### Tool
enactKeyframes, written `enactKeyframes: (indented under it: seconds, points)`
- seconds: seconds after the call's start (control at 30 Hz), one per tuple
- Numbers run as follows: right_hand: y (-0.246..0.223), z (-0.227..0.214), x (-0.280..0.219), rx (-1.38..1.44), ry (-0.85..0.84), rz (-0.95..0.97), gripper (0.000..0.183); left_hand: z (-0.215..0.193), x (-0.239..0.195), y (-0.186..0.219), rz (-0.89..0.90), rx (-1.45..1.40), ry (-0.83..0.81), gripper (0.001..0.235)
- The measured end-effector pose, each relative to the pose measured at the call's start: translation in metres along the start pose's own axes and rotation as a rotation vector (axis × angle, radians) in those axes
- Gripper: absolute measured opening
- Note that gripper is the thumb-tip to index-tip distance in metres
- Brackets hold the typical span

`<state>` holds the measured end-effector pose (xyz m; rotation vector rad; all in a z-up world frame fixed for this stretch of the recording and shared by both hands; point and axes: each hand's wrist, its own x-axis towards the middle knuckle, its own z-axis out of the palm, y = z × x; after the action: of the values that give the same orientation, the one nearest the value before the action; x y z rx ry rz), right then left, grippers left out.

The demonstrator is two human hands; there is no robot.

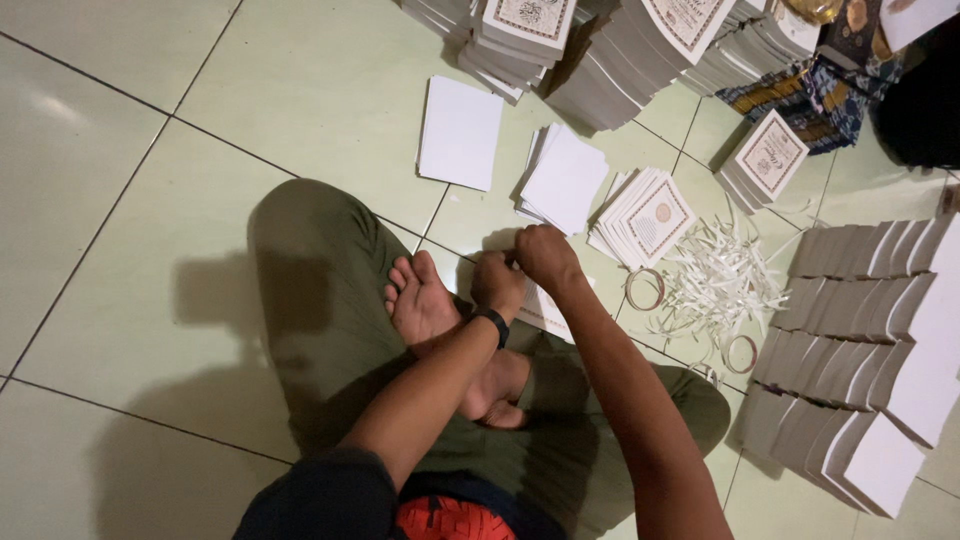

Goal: The person sits on the floor and assembles small booklets by placing a cover sheet over a stack of white pages. They use a roll of clear tape to secure the spine of the booklet, pressing the tape down with their fingers. The person repeats this process with multiple sets of papers and covers, stacking the finished booklets nearby.

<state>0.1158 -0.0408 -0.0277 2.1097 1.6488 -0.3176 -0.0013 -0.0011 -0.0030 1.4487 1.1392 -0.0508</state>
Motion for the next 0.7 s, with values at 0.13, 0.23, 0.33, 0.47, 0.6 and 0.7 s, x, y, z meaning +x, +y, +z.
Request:
enactKeyframes:
  seconds: [0.13,0.23,0.33,0.47,0.6,0.7]
  points:
    - [-0.002,0.001,-0.006,0.106,0.074,0.045,0.020,0.000,0.000,-0.002,-0.005,-0.023,0.003,0.026]
    - [-0.003,0.003,-0.007,0.159,0.128,0.096,0.020,0.000,0.001,-0.002,-0.019,0.012,0.008,0.027]
    - [0.000,0.004,-0.014,0.262,0.171,0.148,0.022,0.001,0.002,-0.004,-0.022,-0.007,0.014,0.026]
    - [0.008,0.004,-0.021,0.530,0.196,0.197,0.017,0.000,0.004,-0.006,0.002,-0.029,0.032,0.018]
    - [0.017,0.005,-0.025,0.807,0.231,0.295,0.019,0.000,0.004,-0.005,-0.036,0.009,0.020,0.028]
    - [0.022,0.014,-0.032,0.995,0.316,0.418,0.019,0.003,0.008,-0.004,-0.040,-0.038,0.032,0.034]
